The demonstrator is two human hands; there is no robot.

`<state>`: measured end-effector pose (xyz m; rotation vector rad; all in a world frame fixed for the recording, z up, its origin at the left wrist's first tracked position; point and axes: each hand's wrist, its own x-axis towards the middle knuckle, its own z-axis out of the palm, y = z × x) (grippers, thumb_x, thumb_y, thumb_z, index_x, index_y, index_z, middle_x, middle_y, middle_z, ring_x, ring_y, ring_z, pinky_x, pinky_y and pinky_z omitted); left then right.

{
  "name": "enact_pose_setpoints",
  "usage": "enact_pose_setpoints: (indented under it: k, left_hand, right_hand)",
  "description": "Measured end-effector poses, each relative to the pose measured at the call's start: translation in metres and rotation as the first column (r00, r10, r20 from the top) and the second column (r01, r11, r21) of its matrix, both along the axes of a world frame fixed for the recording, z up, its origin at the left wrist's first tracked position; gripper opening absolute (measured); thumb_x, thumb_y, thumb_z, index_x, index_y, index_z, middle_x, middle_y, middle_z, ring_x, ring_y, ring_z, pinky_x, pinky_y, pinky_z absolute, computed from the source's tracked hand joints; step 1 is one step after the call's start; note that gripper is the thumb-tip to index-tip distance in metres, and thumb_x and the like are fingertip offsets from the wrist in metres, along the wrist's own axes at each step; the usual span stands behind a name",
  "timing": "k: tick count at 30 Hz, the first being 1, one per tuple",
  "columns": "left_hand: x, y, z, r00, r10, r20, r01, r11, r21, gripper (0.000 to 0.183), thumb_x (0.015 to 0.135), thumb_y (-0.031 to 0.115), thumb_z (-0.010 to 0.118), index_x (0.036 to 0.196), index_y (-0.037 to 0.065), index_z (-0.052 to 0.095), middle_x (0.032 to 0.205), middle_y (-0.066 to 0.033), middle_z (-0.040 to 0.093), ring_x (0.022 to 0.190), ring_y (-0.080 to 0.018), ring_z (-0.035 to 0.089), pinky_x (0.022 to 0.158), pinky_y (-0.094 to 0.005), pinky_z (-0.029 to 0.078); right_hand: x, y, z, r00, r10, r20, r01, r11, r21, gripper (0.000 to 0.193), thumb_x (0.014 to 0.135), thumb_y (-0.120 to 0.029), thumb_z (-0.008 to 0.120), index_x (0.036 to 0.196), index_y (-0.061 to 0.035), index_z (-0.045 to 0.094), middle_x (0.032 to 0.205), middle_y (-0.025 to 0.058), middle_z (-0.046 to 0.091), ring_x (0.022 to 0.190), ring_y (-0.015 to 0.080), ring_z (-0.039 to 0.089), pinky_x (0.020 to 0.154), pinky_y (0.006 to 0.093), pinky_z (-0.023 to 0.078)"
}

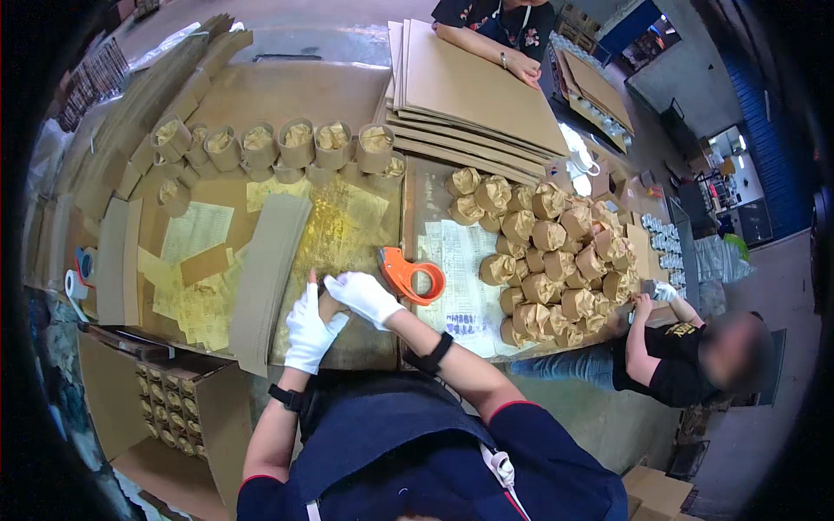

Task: Packaging and taping paper-wrapped items into boxes.

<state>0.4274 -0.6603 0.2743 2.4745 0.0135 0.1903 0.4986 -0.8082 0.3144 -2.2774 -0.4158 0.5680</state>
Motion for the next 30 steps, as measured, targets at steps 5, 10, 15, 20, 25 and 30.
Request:
enact_pose_setpoints:
  k: [5,10,15,20,25,30]
  left_hand:
    - [-0.010,0.000,-0.023,0.973,-0.178,-0.150,0.195,0.975,0.109,0.092,0.071,0.046,0.081,0.147,0.010,0.042,0.109,-0.0200,0.066,0.101,-0.0372,0.063,0.084,-0.0480,0.052]
    - [-0.015,0.001,0.009,0.920,-0.334,-0.203,0.322,0.942,-0.092,0.088,0.073,0.043,0.075,0.148,0.011,0.042,0.129,-0.0216,0.055,0.109,-0.0413,0.058,0.093,-0.0503,0.050]
    - [-0.030,-0.019,0.000,0.964,-0.226,-0.141,0.235,0.970,0.053,0.083,0.074,0.042,0.073,0.146,0.012,0.045,0.123,-0.0198,0.058,0.106,-0.0388,0.059,0.090,-0.0486,0.051]
    - [-0.029,-0.027,0.010,0.960,-0.214,-0.181,0.246,0.953,0.179,0.094,0.069,0.042,0.078,0.149,0.011,0.040,0.128,-0.0206,0.055,0.113,-0.0392,0.056,0.095,-0.0495,0.050]
    - [-0.021,-0.019,0.010,0.967,-0.207,-0.147,0.220,0.973,0.076,0.093,0.069,0.033,0.078,0.150,0.012,0.037,0.126,-0.0195,0.055,0.114,-0.0395,0.058,0.094,-0.0480,0.051]
    - [-0.019,-0.007,0.012,0.942,-0.204,-0.265,0.230,0.971,0.071,0.097,0.066,0.037,0.078,0.151,0.016,0.036,0.130,-0.0192,0.054,0.116,-0.0386,0.057,0.096,-0.0472,0.049]
  right_hand:
    - [-0.050,-0.031,-0.007,0.990,-0.130,0.060,0.141,0.965,-0.222,0.057,0.098,-0.058,0.048,0.087,-0.0063,0.070,0.086,0.0203,0.070,0.083,0.0407,0.069,0.077,0.0493,0.054]
    - [-0.051,-0.055,-0.001,0.988,-0.049,0.145,0.087,0.959,-0.270,0.052,0.096,-0.056,0.051,0.085,-0.0085,0.070,0.082,0.0156,0.069,0.080,0.0365,0.070,0.070,0.0484,0.055]
    - [-0.036,-0.099,0.022,0.937,-0.224,0.267,0.337,0.781,-0.526,0.058,0.090,-0.060,0.058,0.077,-0.0040,0.067,0.072,0.0178,0.065,0.063,0.0324,0.064,0.060,0.0473,0.051]
    - [-0.023,-0.108,-0.066,0.570,0.065,0.819,0.314,0.904,-0.290,0.060,0.085,-0.060,0.063,0.083,0.0000,0.069,0.069,0.0187,0.063,0.064,0.0353,0.062,0.063,0.0443,0.051]
    - [-0.049,-0.126,0.030,0.753,-0.302,-0.584,0.567,0.748,0.345,0.050,0.093,-0.050,0.068,0.104,-0.0015,0.073,0.077,-0.0004,0.067,0.065,0.0052,0.058,0.058,0.0224,0.046]
    - [-0.084,-0.117,0.018,0.814,-0.256,-0.522,0.302,0.953,0.003,0.058,0.082,-0.061,0.074,0.087,-0.0031,0.076,0.073,0.0020,0.068,0.068,0.0083,0.062,0.062,0.0243,0.048]
